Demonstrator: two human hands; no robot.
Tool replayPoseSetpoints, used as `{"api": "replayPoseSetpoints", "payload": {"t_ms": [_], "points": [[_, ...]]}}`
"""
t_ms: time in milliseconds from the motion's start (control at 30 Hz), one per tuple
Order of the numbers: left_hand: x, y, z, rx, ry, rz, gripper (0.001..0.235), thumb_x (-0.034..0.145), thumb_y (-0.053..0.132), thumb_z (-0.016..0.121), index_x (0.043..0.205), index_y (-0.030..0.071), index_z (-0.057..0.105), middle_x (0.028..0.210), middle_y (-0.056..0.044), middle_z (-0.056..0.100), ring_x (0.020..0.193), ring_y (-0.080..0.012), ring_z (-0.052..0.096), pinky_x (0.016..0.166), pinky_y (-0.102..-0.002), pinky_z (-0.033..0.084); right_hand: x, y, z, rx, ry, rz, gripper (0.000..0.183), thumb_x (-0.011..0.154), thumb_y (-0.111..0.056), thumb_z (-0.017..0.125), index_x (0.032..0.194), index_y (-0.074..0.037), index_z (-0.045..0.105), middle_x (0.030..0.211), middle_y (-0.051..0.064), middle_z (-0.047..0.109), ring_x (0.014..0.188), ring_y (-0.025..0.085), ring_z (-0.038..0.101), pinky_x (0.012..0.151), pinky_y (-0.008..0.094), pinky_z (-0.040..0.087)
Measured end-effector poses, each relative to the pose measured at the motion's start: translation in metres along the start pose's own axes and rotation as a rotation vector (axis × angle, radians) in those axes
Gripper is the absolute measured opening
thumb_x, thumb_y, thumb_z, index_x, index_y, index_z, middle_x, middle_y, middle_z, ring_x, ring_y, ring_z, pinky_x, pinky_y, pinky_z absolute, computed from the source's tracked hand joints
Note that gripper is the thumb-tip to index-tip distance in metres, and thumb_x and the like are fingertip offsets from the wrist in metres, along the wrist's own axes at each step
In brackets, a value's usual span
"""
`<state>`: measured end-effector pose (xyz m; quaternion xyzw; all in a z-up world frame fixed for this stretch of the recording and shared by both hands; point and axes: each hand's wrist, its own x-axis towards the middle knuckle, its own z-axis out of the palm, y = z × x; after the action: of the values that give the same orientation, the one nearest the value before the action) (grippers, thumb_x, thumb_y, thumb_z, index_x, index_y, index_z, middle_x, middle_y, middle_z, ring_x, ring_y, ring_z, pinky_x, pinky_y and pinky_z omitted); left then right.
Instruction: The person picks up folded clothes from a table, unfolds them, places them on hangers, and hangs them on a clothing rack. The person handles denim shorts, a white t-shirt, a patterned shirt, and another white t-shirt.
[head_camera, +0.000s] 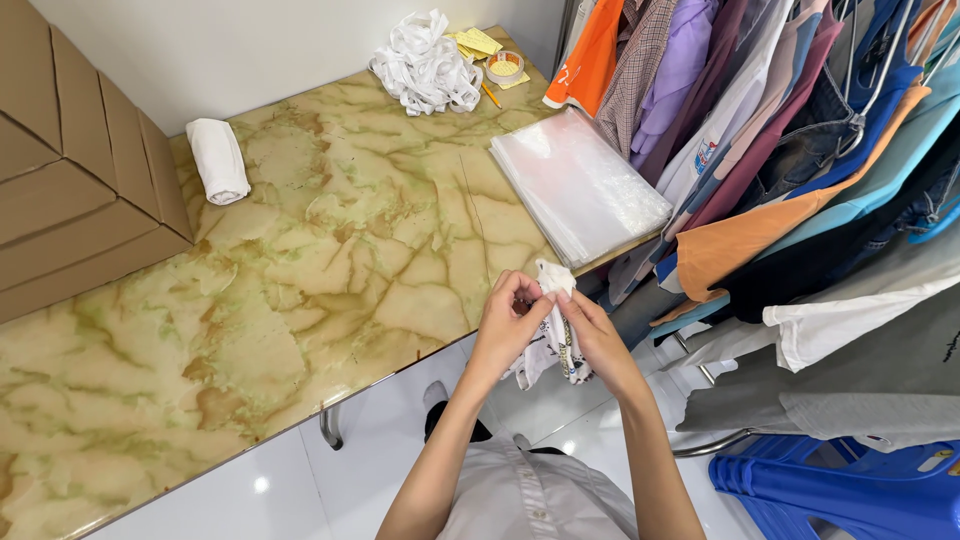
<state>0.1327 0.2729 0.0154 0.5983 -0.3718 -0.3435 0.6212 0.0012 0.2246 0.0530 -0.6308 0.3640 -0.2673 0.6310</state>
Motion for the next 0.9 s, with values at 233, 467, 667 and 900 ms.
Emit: {"api": "replayPoseSetpoints", "payload": {"t_ms": [233,467,667,900], "points": [[-0.002,0.018,-0.005,-0.040,0.021,-0.036,0.038,0.084,0.029,0.085,0.096,0.004,0.059,0.096,-0.007,0.053,0.085,-0.0149,0.061,0.071,-0.024,0.054,0.016,0.057,-0.023,-0.229,0.050,-0.074,0.041,0.106,-0.029,0.048,0.140,-0.012,0.064,0.133,0.015,0.068,0.131,0.029,0.055,0.108,0.051,0.042],[-0.003,0.013,-0.001,0.051,-0.019,-0.029,0.049,0.079,0.039,0.088,0.080,0.004,0.055,0.088,-0.007,0.047,0.080,-0.0180,0.058,0.070,-0.028,0.053,0.019,0.077,-0.037,-0.274,0.049,-0.102,0.039,0.107,-0.029,0.046,0.116,-0.007,0.077,0.107,0.015,0.079,0.105,0.020,0.065,0.094,0.048,0.050],[-0.003,0.015,0.001,0.045,-0.017,-0.051,0.052,0.074,0.041,0.091,0.085,0.004,0.055,0.089,-0.009,0.051,0.080,-0.0192,0.060,0.072,-0.029,0.053,0.019,0.078,-0.043,-0.311,0.059,-0.139,0.039,0.107,-0.023,0.044,0.095,-0.003,0.075,0.090,0.017,0.076,0.089,0.017,0.061,0.083,0.046,0.052],[0.004,-0.005,0.013,0.150,-0.033,0.090,0.037,0.081,0.022,0.084,0.105,0.000,0.067,0.114,-0.018,0.062,0.104,-0.0305,0.068,0.092,-0.036,0.058,0.015,0.050,-0.039,-0.467,0.177,-0.261,0.047,0.110,-0.019,0.045,0.073,0.000,0.068,0.057,0.016,0.061,0.057,0.020,0.056,0.057,0.035,0.047]]}}
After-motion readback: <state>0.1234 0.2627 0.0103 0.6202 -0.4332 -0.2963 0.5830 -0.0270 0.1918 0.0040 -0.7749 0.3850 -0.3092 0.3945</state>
